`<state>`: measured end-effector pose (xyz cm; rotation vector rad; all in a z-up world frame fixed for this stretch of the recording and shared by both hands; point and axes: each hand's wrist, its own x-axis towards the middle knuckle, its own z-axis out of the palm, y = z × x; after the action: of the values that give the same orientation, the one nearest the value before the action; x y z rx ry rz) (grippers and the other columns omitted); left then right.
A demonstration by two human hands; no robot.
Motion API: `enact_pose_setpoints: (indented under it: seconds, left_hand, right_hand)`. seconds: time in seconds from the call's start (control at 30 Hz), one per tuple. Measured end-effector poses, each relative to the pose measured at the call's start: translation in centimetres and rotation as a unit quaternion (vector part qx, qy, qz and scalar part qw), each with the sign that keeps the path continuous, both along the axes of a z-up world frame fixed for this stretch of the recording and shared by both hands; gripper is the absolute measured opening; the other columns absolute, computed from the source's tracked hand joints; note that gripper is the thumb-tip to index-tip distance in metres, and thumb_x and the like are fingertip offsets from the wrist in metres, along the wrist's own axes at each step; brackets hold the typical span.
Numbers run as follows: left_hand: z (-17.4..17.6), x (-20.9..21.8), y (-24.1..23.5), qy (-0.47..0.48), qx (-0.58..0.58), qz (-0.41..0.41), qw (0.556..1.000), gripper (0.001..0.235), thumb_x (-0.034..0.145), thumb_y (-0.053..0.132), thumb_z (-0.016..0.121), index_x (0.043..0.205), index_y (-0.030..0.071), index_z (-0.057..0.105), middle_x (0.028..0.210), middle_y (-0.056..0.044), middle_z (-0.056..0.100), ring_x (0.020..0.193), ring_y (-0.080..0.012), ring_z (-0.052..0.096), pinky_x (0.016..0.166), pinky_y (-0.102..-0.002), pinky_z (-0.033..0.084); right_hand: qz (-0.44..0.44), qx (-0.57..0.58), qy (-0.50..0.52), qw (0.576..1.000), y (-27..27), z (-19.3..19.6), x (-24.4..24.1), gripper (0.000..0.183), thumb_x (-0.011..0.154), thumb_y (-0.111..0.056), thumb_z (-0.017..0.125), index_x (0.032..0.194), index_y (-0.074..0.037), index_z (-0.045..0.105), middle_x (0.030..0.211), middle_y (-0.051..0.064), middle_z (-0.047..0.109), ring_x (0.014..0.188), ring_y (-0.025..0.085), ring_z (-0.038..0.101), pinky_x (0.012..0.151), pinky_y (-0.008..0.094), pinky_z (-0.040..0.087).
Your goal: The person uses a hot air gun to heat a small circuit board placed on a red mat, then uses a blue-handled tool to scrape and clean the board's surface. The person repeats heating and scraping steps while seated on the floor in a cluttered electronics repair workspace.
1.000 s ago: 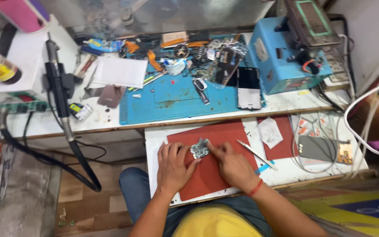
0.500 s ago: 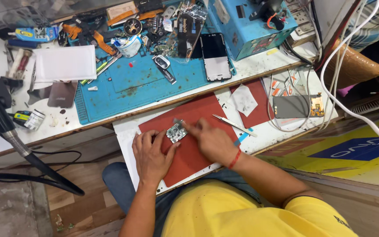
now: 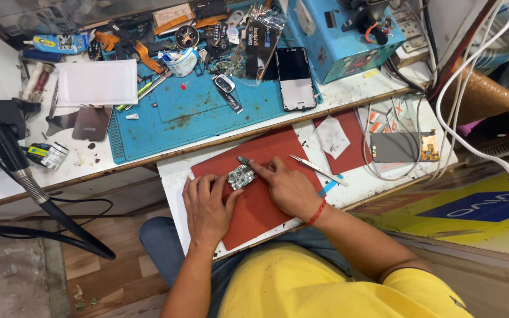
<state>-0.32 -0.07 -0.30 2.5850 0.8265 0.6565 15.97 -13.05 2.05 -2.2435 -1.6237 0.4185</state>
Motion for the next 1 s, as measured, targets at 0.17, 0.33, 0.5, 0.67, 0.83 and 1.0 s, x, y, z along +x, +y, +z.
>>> enact_pose_setpoints:
  seconds: [0.17, 0.33, 0.5, 0.67, 0.83, 1.0]
  left_hand:
    - [-0.3, -0.2, 0.0, 0.009, 0.0, -0.003, 1.0, 0.048, 0.083, 0.038, 0.079, 0.119, 0.008, 0.071, 0.114, -0.009, 0.06, 0.118, -0.0311, 0.053, 0.117, -0.055, 0.031]
    - [0.2, -0.1, -0.2, 0.0, 0.011, -0.002, 1.0, 0.048, 0.082, 0.037, 0.079, 0.119, 0.008, 0.07, 0.115, -0.009, 0.061, 0.118, -0.0319, 0.052, 0.115, -0.055, 0.031]
    - [0.1, 0.4, 0.1, 0.003, 0.004, -0.004, 1.0, 0.047, 0.084, 0.038, 0.079, 0.12, 0.009, 0.07, 0.114, -0.01, 0.06, 0.116, -0.0323, 0.052, 0.115, -0.057, 0.031]
    - [-0.9, -0.5, 0.1, -0.004, -0.019, -0.009, 1.0, 0.045, 0.084, 0.036, 0.08, 0.119, 0.01, 0.07, 0.116, -0.009, 0.059, 0.118, -0.0327, 0.052, 0.115, -0.057, 0.031]
    - [-0.5, -0.3, 1.1, -0.014, -0.025, -0.014, 0.999, 0.051, 0.081, 0.036, 0.081, 0.122, 0.01, 0.068, 0.118, -0.011, 0.058, 0.121, -0.0335, 0.05, 0.115, -0.057, 0.03]
    - [-1.7, -0.8, 0.3, -0.022, -0.03, -0.017, 0.999, 0.05, 0.089, 0.041, 0.08, 0.124, 0.008, 0.065, 0.12, -0.01, 0.056, 0.123, -0.0313, 0.05, 0.119, -0.056, 0.028]
  right_hand:
    - [0.033, -0.049, 0.027, 0.998, 0.1, -0.1, -0.2, 0.061, 0.093, -0.008, 0.049, 0.151, -0.028, 0.051, 0.114, 0.017, 0.061, 0.074, 0.039, 0.069, 0.066, 0.05, 0.056]
    - [0.041, -0.126, 0.0, 0.991, 0.1, -0.5, -0.1, 0.067, 0.09, -0.007, 0.046, 0.153, -0.03, 0.045, 0.124, 0.02, 0.055, 0.068, 0.039, 0.069, 0.065, 0.049, 0.058]
    - [-0.006, -0.008, -0.003, 1.0, 0.0, -1.3, 0.9, 0.062, 0.091, -0.007, 0.048, 0.15, -0.025, 0.051, 0.119, 0.018, 0.061, 0.075, 0.04, 0.069, 0.064, 0.051, 0.057]
    - [0.039, -0.022, -0.005, 0.999, -0.2, -1.6, 0.2, 0.063, 0.089, -0.005, 0.051, 0.148, -0.026, 0.054, 0.118, 0.022, 0.06, 0.071, 0.041, 0.069, 0.061, 0.051, 0.057]
    - [0.096, -0.009, 0.014, 0.995, 0.8, -0.8, 0.2, 0.066, 0.085, -0.002, 0.056, 0.149, -0.02, 0.056, 0.111, 0.021, 0.061, 0.069, 0.042, 0.067, 0.063, 0.052, 0.056]
    - [0.047, 0.017, -0.035, 0.998, -0.5, -1.4, 0.4, 0.061, 0.091, 0.002, 0.054, 0.149, -0.017, 0.058, 0.114, 0.021, 0.061, 0.076, 0.041, 0.066, 0.066, 0.05, 0.056]
